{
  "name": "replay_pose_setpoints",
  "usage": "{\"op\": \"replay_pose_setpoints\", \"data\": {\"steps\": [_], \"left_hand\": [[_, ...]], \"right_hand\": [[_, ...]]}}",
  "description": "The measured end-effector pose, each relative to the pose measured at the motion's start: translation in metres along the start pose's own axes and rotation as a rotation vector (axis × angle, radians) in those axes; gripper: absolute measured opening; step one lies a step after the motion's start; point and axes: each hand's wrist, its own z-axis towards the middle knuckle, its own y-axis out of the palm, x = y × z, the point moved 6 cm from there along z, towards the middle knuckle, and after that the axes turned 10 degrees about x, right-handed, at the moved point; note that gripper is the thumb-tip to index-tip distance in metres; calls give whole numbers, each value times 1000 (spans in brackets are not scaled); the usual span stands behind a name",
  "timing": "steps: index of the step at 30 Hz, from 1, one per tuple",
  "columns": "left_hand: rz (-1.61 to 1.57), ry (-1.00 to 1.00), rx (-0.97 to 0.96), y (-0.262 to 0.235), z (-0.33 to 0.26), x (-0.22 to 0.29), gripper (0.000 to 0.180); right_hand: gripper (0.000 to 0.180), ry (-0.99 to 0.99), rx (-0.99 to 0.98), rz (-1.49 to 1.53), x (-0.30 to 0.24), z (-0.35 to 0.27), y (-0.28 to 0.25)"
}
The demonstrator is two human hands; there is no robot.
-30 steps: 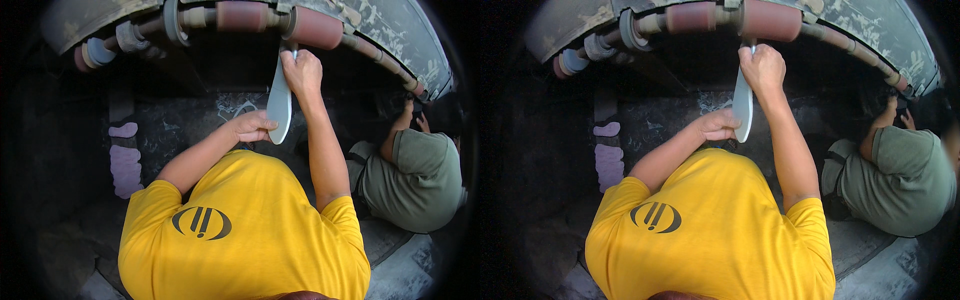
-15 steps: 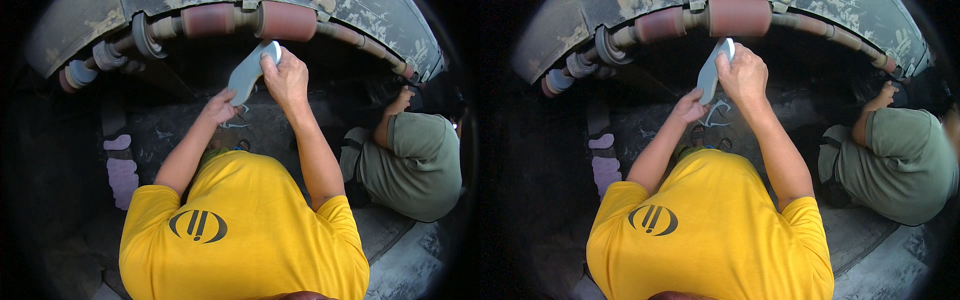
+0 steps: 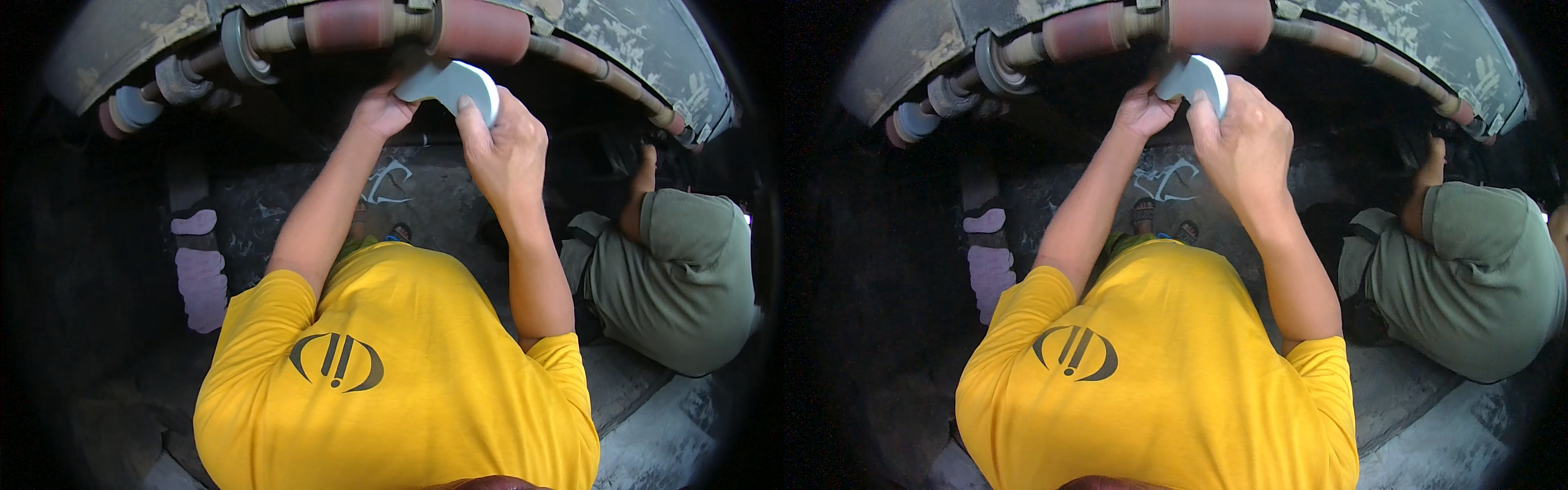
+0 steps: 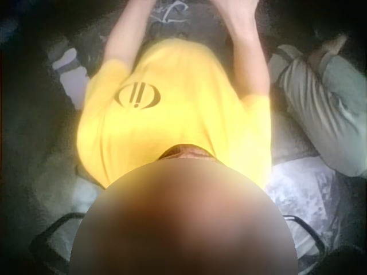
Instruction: The person repeatedly presses the edges of shoe soles against a rotating sanding drum to smooth them. They handle several soles one at a time, turning each over to treat different edges, then place them aside. The person also smooths a small rectangular block at the end.
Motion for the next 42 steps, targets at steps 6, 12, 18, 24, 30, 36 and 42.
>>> {"op": "replay_pose_setpoints", "data": {"steps": [6,12,18,24,30,36,42], "left_hand": [[112,-27,-131,38,-10,-26,28],[138,-102,-205,68,-34,-36,27],[355,-96,-125,82,-44,-44,36],[546,-22,-184,83,-63,-44,55],[455,-170,-19,31,-87,-37,55],[652,-491,-109,-39,-143,-59,57],[576,-385,62,-79,-132,-20,62]], "right_hand": [[12,-108,-4,24,-13,-28,-45],[8,11,-179,10,3,-82,-66],[23,192,-503,-63,38,-136,-23],[77,444,-468,173,62,-58,13],[42,218,-449,13,44,-10,73],[34,145,-255,-91,25,1,79],[32,243,-199,-8,25,-13,69]]}}
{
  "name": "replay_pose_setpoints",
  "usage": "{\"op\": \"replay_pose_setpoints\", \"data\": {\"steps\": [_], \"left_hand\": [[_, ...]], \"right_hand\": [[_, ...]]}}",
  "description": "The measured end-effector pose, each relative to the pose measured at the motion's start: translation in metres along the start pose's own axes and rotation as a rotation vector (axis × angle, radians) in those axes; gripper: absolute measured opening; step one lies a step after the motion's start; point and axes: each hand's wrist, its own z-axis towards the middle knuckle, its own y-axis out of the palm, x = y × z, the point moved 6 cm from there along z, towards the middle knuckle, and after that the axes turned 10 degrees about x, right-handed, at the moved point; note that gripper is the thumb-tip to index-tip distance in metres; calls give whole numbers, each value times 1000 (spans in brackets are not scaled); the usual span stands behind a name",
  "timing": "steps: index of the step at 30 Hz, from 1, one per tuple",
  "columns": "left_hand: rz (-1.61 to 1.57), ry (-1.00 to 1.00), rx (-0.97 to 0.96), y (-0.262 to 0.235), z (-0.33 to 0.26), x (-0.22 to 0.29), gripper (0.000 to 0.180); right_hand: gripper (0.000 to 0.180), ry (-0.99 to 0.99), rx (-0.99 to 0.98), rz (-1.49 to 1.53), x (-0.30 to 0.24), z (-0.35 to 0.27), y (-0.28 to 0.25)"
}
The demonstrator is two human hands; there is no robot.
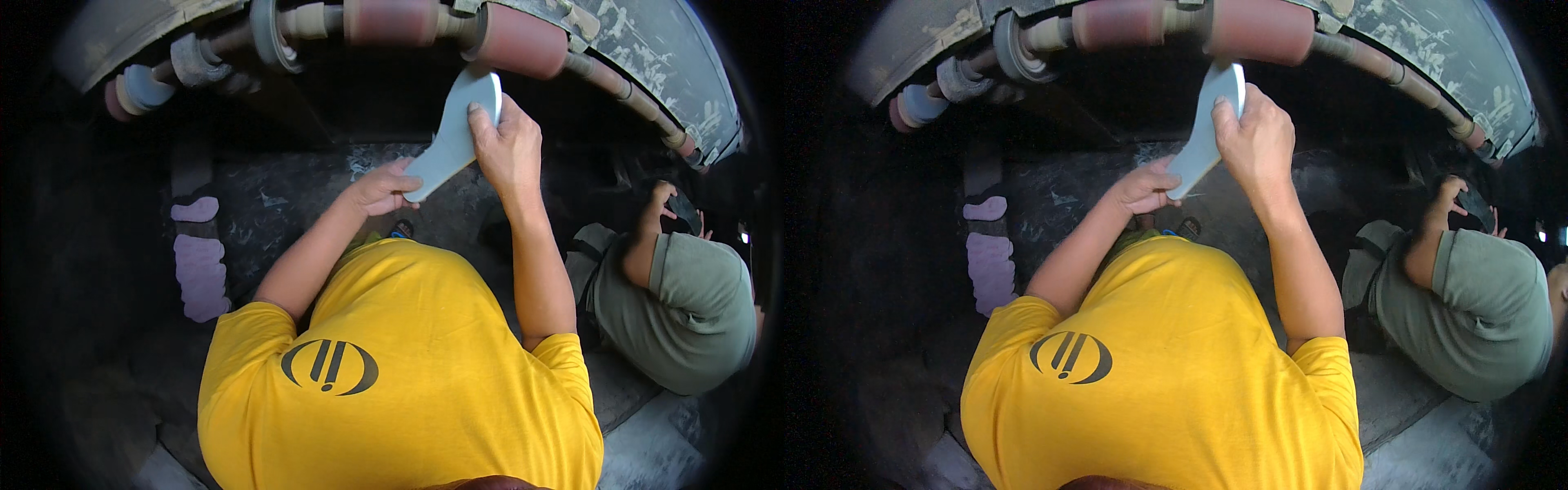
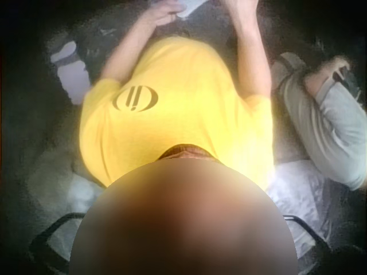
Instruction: The person repeatedly presses the edges of shoe soles against a rotating sanding drum to smooth them. They handle several soles one at a time, turning each over to treat different edges, then place them aside. The person also smooths a small rectangular block at the end.
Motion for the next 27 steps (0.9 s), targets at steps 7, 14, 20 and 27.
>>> {"op": "replay_pose_setpoints", "data": {"steps": [7,14,20,27], "left_hand": [[-100,207,40,-31,33,51,55],[-354,337,30,-29,84,119,37],[-419,385,33,2,104,148,45],[-386,393,-187,55,111,162,49]], "right_hand": [[32,-8,13,31,1,-1,0],[31,59,5,24,-7,1,-3],[34,124,37,67,-9,-13,-21],[40,75,35,63,-10,-26,-50]]}}
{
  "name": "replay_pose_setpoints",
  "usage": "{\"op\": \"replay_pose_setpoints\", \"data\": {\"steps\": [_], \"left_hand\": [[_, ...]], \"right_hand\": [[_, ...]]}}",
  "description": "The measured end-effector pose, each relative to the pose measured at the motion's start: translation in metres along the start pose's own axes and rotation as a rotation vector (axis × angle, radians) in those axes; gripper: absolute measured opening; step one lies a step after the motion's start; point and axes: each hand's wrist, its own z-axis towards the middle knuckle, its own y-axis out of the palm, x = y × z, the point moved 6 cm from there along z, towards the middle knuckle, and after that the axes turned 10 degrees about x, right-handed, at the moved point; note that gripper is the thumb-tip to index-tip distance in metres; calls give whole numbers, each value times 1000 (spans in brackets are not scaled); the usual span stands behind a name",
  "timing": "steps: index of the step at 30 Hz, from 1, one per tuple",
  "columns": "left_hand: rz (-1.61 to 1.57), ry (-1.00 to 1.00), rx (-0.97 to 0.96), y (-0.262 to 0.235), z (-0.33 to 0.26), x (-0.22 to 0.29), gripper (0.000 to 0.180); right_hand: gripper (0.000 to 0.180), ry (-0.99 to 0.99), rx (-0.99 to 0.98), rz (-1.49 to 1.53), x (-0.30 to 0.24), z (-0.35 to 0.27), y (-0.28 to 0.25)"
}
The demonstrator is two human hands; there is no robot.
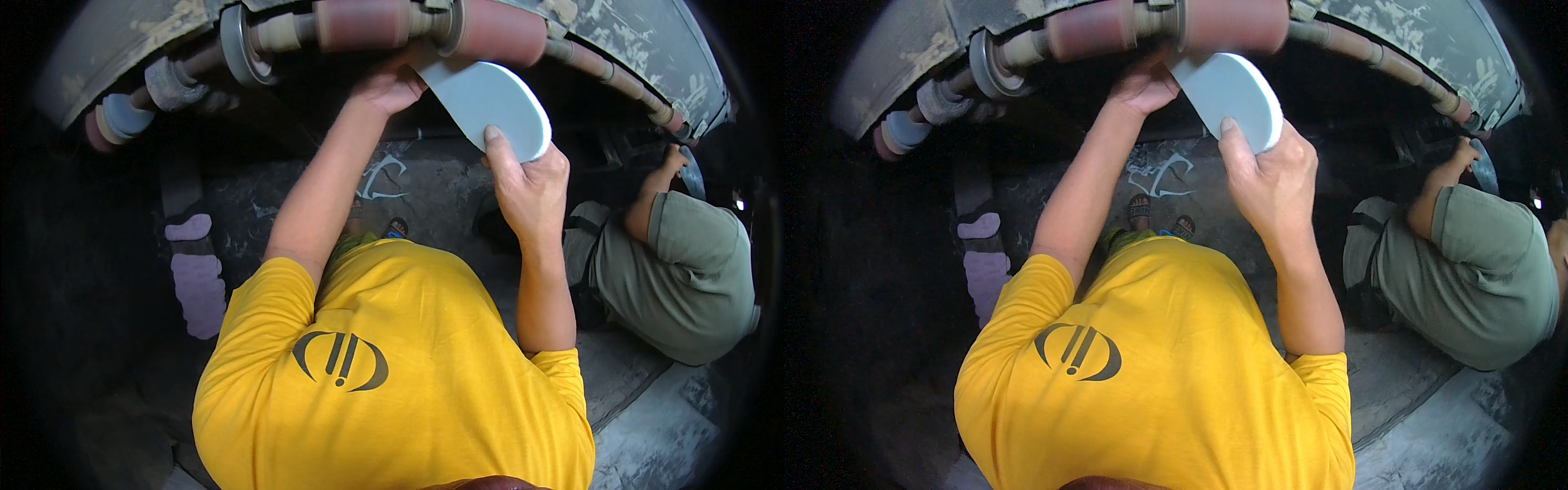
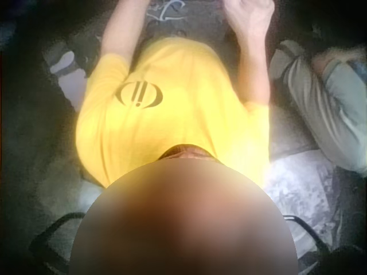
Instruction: The person repeatedly presses the edges of shoe soles against a rotating sanding drum to smooth them. They handle several soles one at a time, turning each over to treat different edges, then place them aside. The person also smooths a small rectangular block at the end.
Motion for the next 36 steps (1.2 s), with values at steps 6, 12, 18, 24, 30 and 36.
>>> {"op": "replay_pose_setpoints", "data": {"steps": [6,12,18,24,30,36], "left_hand": [[68,-115,-103,40,-22,-36,41],[191,-270,6,20,-63,-30,60],[139,-59,150,-26,-70,-2,34],[-54,57,245,-41,-38,8,30],[-109,145,340,-9,-28,11,35],[10,22,-100,59,-47,-26,33]], "right_hand": [[27,-83,35,92,-6,-12,-55],[47,-266,-360,-497,38,-14,-43],[106,488,-577,872,81,-14,17],[48,224,-226,160,54,24,29],[36,-70,-58,27,-1,23,2],[20,-122,-17,-19,4,-40,-53]]}}
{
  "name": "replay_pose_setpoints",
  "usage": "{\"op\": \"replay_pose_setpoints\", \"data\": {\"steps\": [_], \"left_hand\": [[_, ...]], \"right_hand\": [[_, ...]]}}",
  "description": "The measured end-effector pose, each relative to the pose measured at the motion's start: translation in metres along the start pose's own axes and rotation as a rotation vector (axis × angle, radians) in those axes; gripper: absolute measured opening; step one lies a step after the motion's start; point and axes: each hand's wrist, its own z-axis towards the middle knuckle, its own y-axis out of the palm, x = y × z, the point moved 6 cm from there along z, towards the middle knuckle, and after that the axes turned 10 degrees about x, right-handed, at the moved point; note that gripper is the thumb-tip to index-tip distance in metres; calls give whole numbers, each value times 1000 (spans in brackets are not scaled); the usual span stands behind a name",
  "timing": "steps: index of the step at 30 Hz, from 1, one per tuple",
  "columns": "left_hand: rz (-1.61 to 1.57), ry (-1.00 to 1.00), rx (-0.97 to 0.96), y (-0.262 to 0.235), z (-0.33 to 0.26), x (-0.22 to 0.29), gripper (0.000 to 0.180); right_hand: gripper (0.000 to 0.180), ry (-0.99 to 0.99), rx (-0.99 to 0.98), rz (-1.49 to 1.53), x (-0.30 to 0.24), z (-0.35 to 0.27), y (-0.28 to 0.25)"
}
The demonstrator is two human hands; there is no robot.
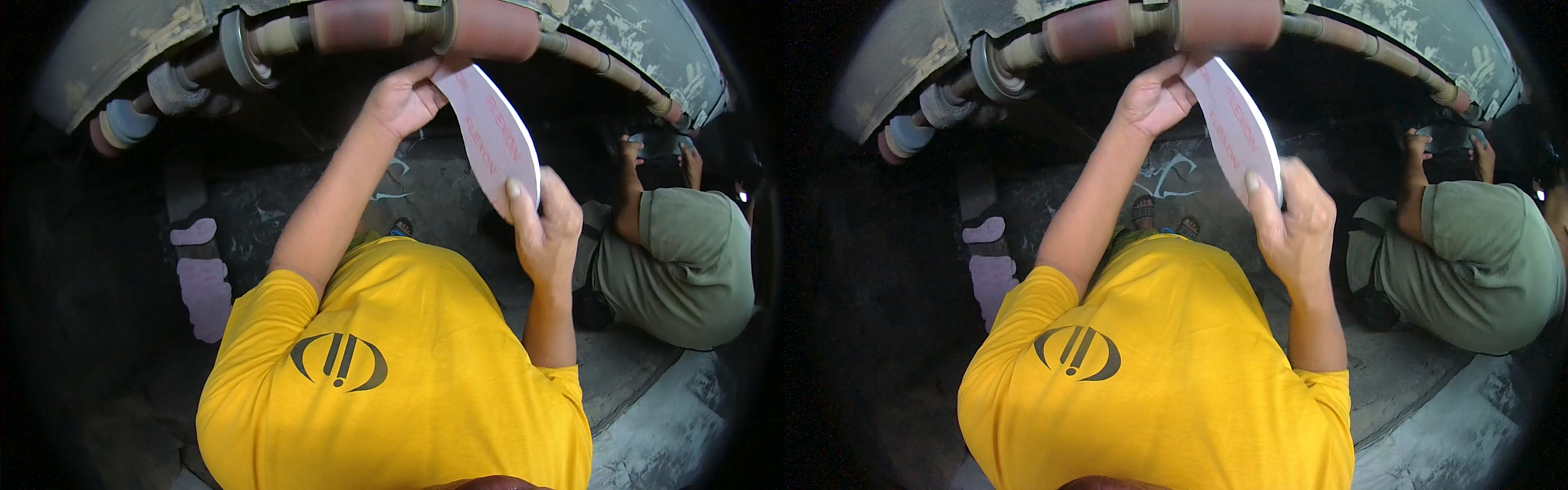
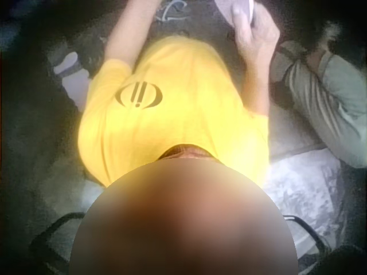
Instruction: The person repeatedly presses the edges of shoe soles against a rotating sanding drum to smooth them. They handle several soles one at a time, turning each over to treat different edges, then place them aside. The person also smooths a small rectangular block at the end.
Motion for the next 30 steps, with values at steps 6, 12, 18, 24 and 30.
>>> {"op": "replay_pose_setpoints", "data": {"steps": [6,12,18,24,30], "left_hand": [[122,-133,44,18,-10,-24,26],[318,-176,49,21,-20,-34,30],[454,-108,190,-8,-51,-28,42],[604,-556,153,-68,-146,-27,53],[369,-353,363,-121,-151,14,58]], "right_hand": [[9,121,-25,123,30,-58,25],[38,284,-279,160,56,-22,78],[41,307,-117,191,53,76,109],[36,217,-1,130,26,95,121],[29,159,77,258,10,85,110]]}}
